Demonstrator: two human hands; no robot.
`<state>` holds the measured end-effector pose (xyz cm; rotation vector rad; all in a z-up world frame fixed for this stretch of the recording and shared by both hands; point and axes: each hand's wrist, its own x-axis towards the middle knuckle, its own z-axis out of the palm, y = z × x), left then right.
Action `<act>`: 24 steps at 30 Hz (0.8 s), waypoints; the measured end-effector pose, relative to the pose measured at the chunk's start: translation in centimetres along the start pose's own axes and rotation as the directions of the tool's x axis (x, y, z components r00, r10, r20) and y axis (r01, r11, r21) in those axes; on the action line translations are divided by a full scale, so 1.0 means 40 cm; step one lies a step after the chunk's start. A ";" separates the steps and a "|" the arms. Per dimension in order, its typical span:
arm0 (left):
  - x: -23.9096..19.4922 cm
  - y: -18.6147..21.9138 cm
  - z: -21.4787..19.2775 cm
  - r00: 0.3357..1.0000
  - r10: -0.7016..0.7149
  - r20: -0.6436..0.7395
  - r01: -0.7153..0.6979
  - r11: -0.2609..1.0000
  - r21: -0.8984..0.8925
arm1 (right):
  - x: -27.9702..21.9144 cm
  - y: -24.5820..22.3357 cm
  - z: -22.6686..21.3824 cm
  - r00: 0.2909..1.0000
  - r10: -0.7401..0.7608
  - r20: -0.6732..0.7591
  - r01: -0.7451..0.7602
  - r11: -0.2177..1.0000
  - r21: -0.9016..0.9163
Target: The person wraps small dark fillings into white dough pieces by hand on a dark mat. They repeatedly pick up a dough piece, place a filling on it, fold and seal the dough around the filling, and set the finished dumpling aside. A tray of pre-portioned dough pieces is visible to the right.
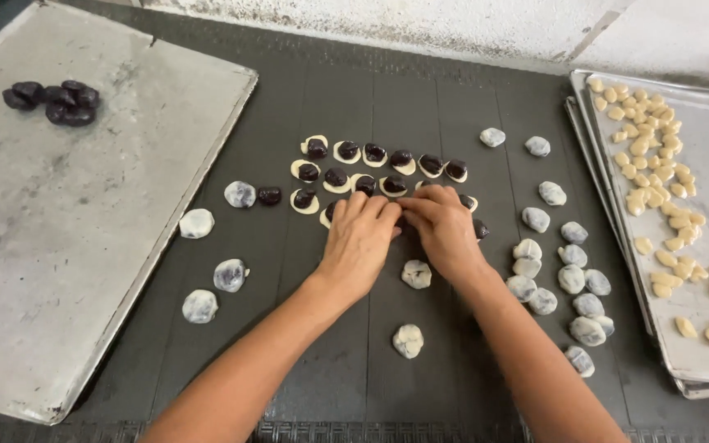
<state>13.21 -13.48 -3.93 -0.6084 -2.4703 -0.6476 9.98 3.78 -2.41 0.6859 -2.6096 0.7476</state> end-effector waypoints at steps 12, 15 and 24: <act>0.036 -0.015 -0.059 0.966 -0.116 0.229 0.125 0.992 -0.024 | -0.005 -0.115 -0.082 0.981 0.059 0.187 -0.101 0.969 0.226; 0.032 0.007 -0.103 0.973 -0.076 0.220 0.078 0.997 -0.001 | -0.032 -0.094 -0.049 0.987 0.095 0.127 -0.114 0.983 0.147; -0.019 0.008 -0.119 0.997 -0.049 0.058 0.053 0.995 -0.081 | -0.051 -0.200 -0.084 0.960 -0.213 -0.181 0.232 0.968 0.095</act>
